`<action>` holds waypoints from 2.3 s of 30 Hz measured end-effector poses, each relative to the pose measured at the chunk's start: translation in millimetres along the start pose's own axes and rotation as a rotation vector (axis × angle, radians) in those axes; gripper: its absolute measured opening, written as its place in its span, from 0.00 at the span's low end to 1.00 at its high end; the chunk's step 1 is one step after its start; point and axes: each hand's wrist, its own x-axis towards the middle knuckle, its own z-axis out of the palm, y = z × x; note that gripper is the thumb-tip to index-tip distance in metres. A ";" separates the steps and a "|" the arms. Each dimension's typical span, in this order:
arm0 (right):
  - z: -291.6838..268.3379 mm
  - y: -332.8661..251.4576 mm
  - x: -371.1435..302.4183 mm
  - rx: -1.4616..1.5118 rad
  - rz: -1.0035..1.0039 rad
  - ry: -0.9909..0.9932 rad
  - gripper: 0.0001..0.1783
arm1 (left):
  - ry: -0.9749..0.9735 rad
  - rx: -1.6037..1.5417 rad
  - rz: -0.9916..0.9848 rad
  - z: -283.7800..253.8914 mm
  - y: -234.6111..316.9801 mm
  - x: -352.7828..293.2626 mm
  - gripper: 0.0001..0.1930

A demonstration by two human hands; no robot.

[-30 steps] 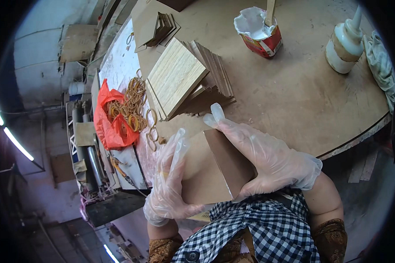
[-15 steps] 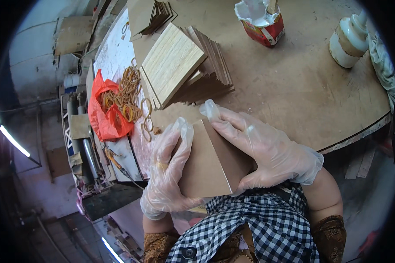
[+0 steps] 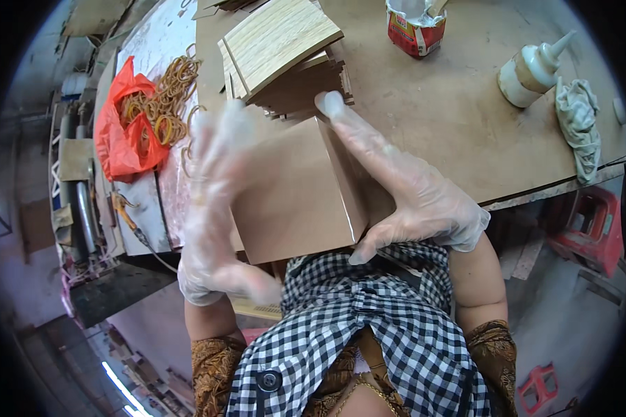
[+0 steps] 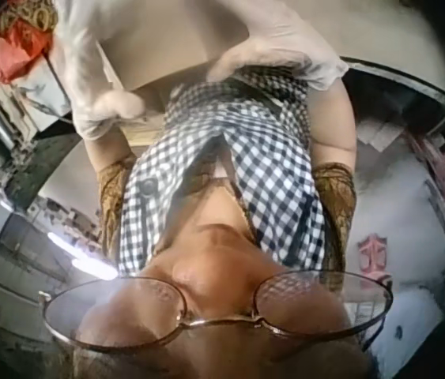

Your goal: The person applies glue to the edges of small wooden panels and assembles them into a box shape. They press the glued joints together, secure the structure with a rubber band, and place the finished box into a larger cardboard container.

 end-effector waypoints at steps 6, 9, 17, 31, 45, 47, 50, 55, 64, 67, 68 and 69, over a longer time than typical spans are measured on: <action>8.4 -9.0 13.4 0.447 0.051 0.260 0.48 | 0.628 -0.691 -0.292 35.1 -28.7 -42.9 0.50; 28.8 -11.7 27.3 0.466 0.080 0.334 0.47 | 0.803 -0.993 -0.471 59.1 -0.4 -32.8 0.51; 60.1 -24.6 37.3 0.382 0.158 0.511 0.31 | 0.394 -0.609 -0.162 56.8 -29.1 -52.1 0.35; 51.3 -29.3 45.2 0.984 0.239 0.419 0.44 | 0.502 -0.747 -0.274 61.1 -21.7 -50.1 0.37; 84.0 -35.4 45.8 0.547 0.246 0.397 0.42 | 0.658 -1.192 -0.591 49.3 3.7 -55.2 0.46; 89.8 -36.2 53.1 0.552 0.261 0.386 0.41 | 0.642 -1.199 -0.578 41.4 -3.3 -64.0 0.46; 98.8 -30.4 62.6 0.537 0.280 0.344 0.40 | 0.656 -1.169 -0.565 38.7 -21.1 -81.1 0.44; 102.5 -26.3 62.1 0.764 0.377 0.347 0.42 | 0.664 -1.071 -0.362 32.9 -24.1 -87.8 0.46; 100.5 -15.3 58.7 0.682 0.328 0.346 0.44 | 0.060 0.169 -0.076 -21.4 -38.5 -81.3 0.53; 100.7 -16.0 58.1 0.709 0.305 0.333 0.35 | 0.101 0.191 -0.071 -13.1 -40.3 -85.0 0.54; 101.0 -16.6 57.9 0.719 0.304 0.333 0.34 | 0.126 0.188 -0.071 -11.5 -40.4 -86.1 0.54; 100.6 -17.5 58.2 0.727 0.314 0.335 0.33 | 0.129 0.185 -0.068 -10.6 -41.2 -86.2 0.54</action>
